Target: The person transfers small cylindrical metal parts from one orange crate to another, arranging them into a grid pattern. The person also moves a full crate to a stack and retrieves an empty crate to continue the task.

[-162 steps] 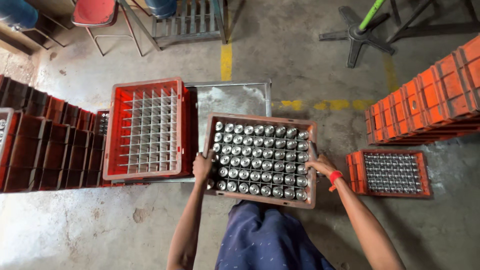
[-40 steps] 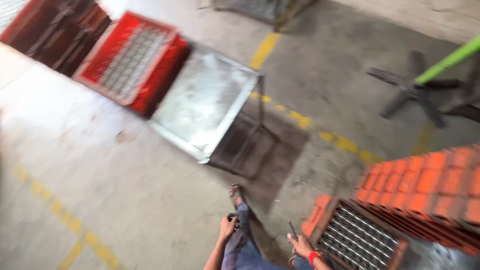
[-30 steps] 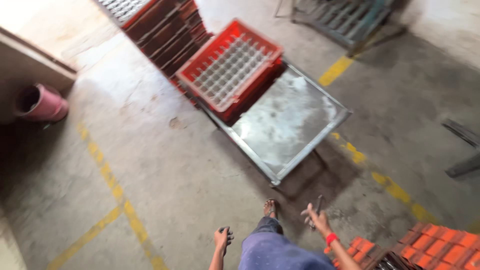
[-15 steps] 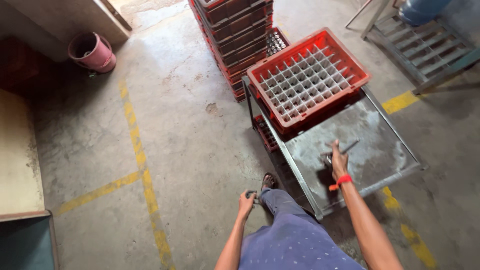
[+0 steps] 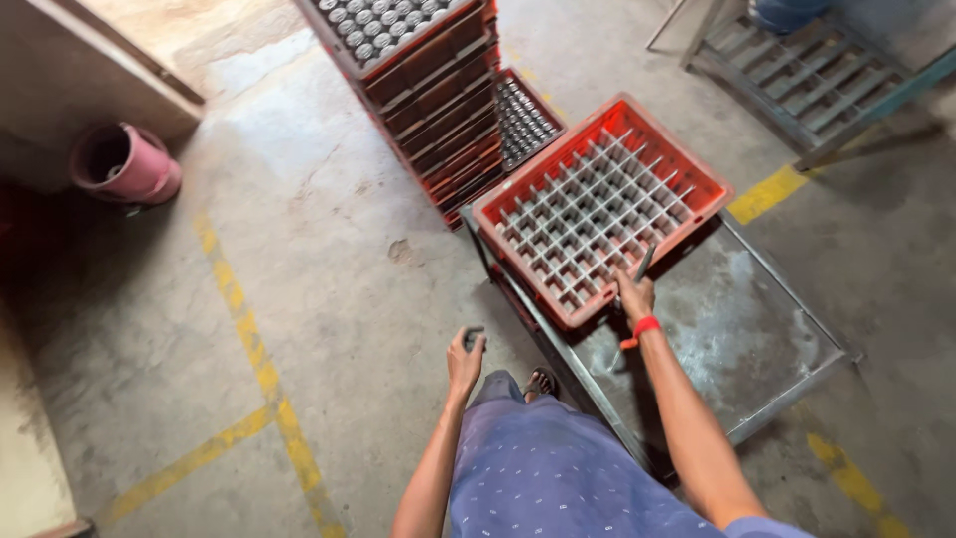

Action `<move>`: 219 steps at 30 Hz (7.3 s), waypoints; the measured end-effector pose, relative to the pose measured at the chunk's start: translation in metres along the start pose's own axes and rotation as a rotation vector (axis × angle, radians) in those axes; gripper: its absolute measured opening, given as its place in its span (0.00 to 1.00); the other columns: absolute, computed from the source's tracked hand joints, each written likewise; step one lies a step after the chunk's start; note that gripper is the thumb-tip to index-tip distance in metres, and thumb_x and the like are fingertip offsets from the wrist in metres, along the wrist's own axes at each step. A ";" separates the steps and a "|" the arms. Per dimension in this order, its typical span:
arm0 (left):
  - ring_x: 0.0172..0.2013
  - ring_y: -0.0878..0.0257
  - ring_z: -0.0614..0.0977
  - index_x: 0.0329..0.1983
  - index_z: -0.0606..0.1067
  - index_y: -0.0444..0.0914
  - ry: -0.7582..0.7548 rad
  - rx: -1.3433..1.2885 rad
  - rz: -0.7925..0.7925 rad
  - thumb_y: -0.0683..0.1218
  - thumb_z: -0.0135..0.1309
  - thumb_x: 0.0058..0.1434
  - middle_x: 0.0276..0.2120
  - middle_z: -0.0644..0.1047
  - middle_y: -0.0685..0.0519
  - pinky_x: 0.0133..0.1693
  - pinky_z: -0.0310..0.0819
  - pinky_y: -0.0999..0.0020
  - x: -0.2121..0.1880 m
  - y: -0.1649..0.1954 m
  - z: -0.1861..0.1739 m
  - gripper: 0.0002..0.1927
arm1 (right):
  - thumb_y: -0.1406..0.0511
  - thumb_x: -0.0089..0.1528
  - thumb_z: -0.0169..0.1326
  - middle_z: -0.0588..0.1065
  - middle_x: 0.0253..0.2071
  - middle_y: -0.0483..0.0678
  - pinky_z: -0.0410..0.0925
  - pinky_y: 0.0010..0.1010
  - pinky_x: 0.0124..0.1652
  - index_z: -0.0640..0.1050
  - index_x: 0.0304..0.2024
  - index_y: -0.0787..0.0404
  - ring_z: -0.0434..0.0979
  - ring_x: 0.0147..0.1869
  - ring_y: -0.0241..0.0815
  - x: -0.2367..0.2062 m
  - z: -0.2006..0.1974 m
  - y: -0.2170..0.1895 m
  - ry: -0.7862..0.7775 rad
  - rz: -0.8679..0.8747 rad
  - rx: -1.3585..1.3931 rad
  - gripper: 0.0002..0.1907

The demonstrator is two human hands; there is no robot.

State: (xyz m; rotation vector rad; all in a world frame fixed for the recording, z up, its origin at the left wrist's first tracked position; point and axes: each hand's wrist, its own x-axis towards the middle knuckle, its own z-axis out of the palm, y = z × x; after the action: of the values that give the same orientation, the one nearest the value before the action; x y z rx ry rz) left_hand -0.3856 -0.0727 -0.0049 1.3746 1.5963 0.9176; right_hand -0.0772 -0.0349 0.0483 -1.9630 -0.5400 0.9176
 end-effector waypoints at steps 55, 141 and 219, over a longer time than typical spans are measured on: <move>0.64 0.34 0.67 0.74 0.54 0.34 -1.102 0.181 0.551 0.55 0.59 0.66 0.65 0.65 0.30 0.63 0.59 0.46 0.056 0.053 0.210 0.41 | 0.47 0.72 0.55 0.79 0.31 0.65 0.72 0.54 0.36 0.83 0.52 0.57 0.80 0.35 0.66 -0.109 -0.207 0.225 0.863 0.233 -0.734 0.22; 0.43 0.48 0.84 0.55 0.79 0.32 -1.225 0.638 0.260 0.69 0.64 0.50 0.41 0.82 0.38 0.48 0.75 0.54 0.513 0.049 0.159 0.41 | 0.58 0.56 0.62 0.79 0.35 0.49 0.70 0.35 0.35 0.80 0.44 0.65 0.78 0.37 0.42 -0.105 0.198 0.125 0.404 0.741 0.194 0.20; 0.43 0.44 0.86 0.51 0.81 0.35 -0.189 0.250 0.233 0.59 0.68 0.54 0.40 0.82 0.35 0.49 0.77 0.53 0.238 0.044 0.127 0.29 | 0.49 0.53 0.67 0.82 0.48 0.54 0.73 0.41 0.50 0.75 0.65 0.62 0.82 0.50 0.46 -0.083 -0.288 0.237 0.263 0.234 -0.323 0.42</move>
State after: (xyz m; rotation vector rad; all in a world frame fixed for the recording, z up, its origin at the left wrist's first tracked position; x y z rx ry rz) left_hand -0.2680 0.1706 -0.0449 1.7961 1.4636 0.7109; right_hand 0.0983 -0.3670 -0.0227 -2.4362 -0.3248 0.7277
